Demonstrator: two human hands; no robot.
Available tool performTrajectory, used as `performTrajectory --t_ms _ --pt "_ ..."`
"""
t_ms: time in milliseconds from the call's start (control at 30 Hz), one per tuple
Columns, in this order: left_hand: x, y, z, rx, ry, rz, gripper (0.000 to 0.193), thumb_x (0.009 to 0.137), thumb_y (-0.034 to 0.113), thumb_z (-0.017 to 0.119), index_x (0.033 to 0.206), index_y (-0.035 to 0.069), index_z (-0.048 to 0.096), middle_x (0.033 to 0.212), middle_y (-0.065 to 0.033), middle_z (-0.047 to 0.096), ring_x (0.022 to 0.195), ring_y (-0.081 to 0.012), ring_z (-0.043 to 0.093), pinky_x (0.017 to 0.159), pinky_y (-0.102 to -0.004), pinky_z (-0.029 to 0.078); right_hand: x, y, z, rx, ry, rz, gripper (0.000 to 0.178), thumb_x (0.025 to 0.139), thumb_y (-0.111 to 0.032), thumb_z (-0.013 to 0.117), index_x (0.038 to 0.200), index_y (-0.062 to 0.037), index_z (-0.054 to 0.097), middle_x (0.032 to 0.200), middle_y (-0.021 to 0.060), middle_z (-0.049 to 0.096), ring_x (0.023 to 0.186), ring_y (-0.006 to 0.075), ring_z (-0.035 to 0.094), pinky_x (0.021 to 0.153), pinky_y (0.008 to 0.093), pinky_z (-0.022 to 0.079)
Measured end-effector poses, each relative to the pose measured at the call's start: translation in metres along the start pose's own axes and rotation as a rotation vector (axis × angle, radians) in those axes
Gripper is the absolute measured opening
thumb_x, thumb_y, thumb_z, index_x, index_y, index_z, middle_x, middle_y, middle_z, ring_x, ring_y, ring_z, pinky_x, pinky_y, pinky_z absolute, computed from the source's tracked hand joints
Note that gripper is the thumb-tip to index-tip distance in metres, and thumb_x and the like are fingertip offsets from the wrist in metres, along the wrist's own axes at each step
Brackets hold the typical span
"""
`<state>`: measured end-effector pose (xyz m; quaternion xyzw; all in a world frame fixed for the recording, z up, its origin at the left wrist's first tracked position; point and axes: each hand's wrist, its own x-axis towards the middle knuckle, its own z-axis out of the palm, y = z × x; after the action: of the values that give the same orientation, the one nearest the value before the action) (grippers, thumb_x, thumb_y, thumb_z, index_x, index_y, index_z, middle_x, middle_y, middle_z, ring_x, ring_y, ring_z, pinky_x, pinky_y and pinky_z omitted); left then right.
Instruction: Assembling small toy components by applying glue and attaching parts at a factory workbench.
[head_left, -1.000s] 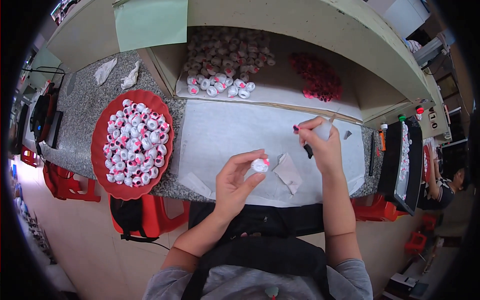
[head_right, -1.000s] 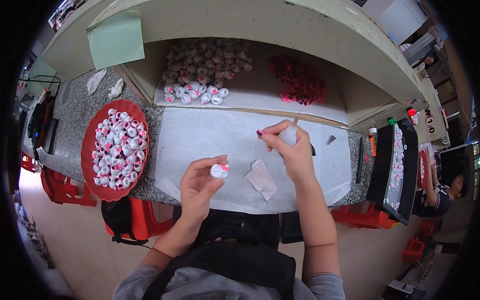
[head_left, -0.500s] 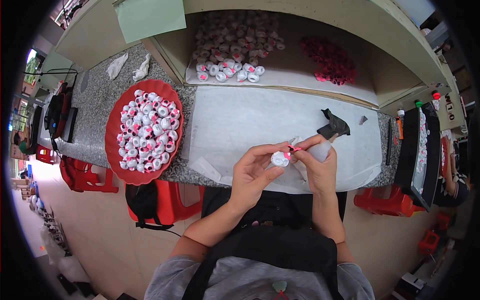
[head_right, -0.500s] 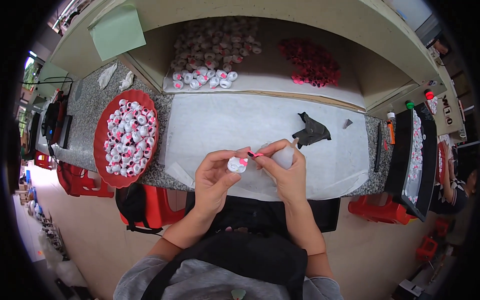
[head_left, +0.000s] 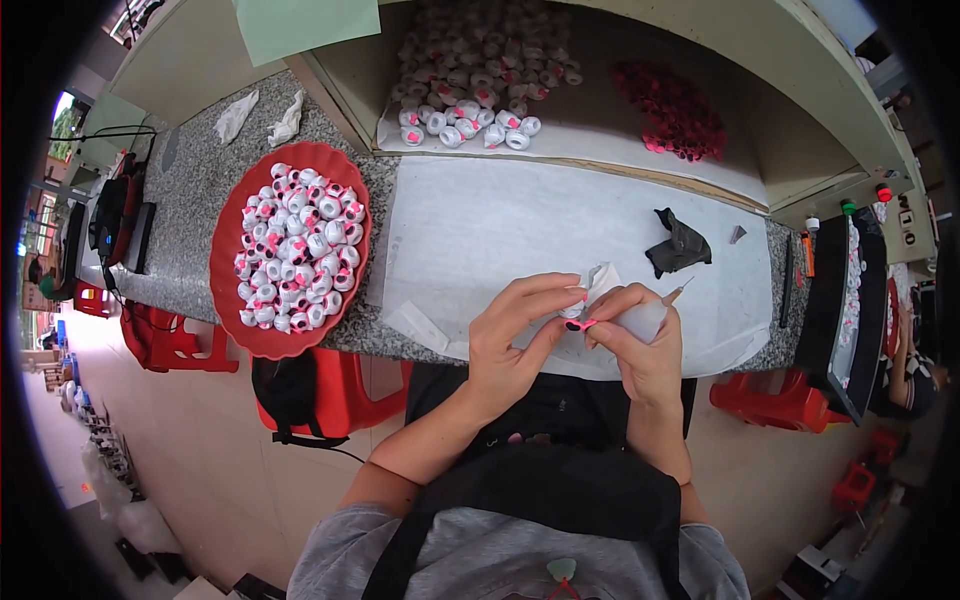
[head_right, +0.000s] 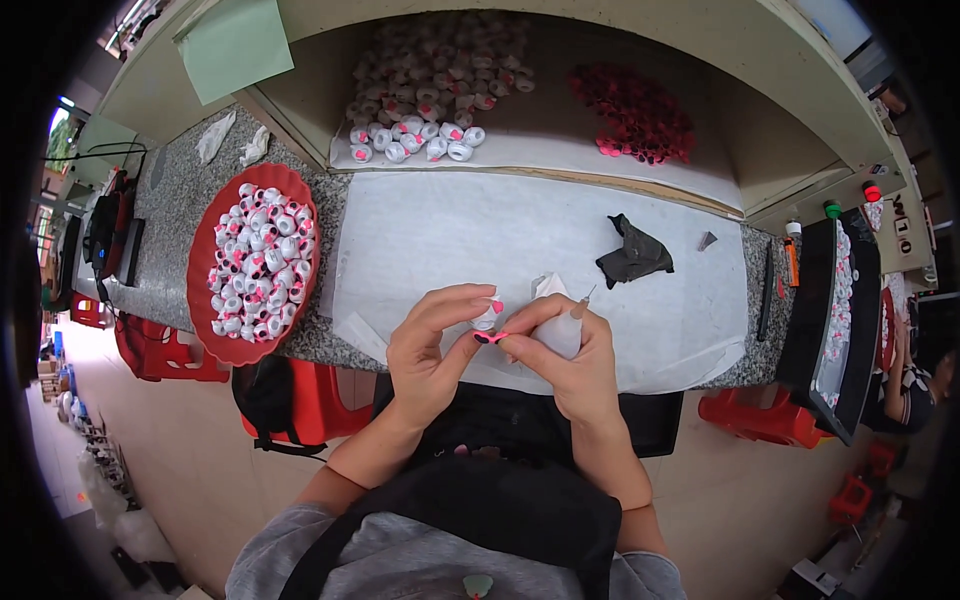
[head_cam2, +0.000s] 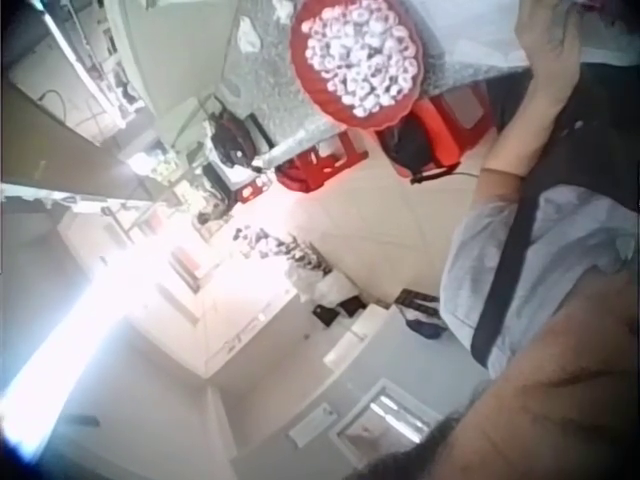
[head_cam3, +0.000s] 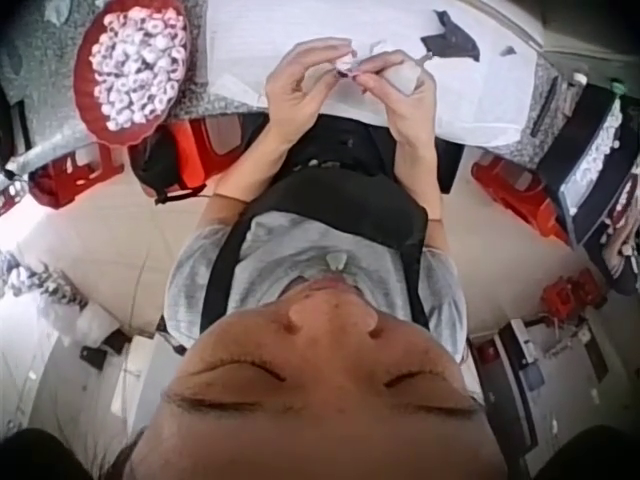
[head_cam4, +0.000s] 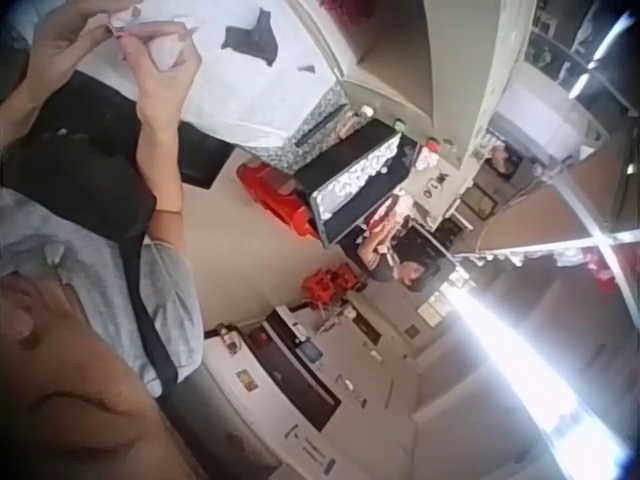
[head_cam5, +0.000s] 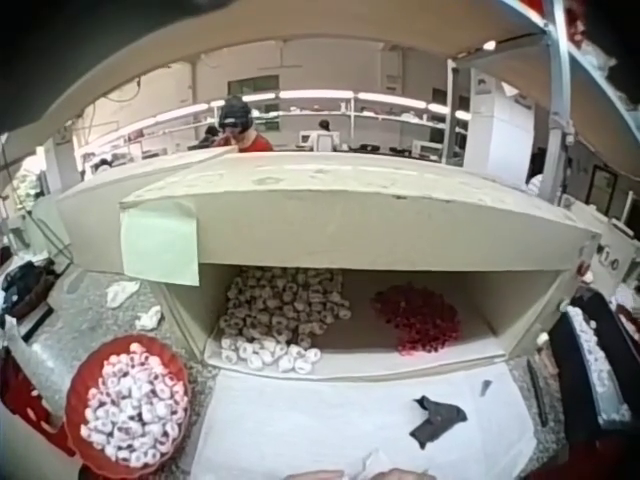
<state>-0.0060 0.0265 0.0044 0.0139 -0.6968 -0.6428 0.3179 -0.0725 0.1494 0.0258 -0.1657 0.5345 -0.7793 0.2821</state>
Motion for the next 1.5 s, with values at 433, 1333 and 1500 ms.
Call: performTrajectory --t_ms 433,1333,1500 --pt "-0.006 0.000 -0.001 -0.418 -0.066 -0.115 0.028 0.071 -0.003 0.054 0.098 0.001 0.047 0.100 -0.0184 0.050 0.093 -0.0225 0.049 0.078 -0.0294 0.040 -0.003 0.009 0.006 -0.057 0.096 -0.163 0.024 0.063 0.007 0.060 0.083 -0.0002 0.049 0.073 0.0076 0.053 0.065 0.0111 0.050 0.058 0.0210 0.040" --pt "-0.012 -0.003 -0.005 -0.513 -0.118 -0.151 0.021 0.072 0.003 0.056 0.092 0.001 0.054 0.092 -0.0104 0.057 0.091 -0.0187 0.052 0.094 -0.0414 0.023 -0.010 0.012 0.009 -0.013 -0.016 -0.115 0.028 0.060 0.005 0.062 0.085 0.0054 0.049 0.079 0.0166 0.055 0.058 0.0180 0.054 0.046 0.0248 0.044" --pt "-0.010 0.001 -0.004 -0.474 -0.088 -0.172 0.020 0.070 0.006 0.058 0.088 0.000 0.052 0.086 -0.0108 0.057 0.086 -0.0190 0.053 0.095 -0.0430 0.023 -0.008 0.011 0.009 -0.016 -0.024 -0.111 0.027 0.061 0.003 0.062 0.085 0.0054 0.048 0.073 0.0162 0.055 0.054 0.0177 0.054 0.044 0.0243 0.044"
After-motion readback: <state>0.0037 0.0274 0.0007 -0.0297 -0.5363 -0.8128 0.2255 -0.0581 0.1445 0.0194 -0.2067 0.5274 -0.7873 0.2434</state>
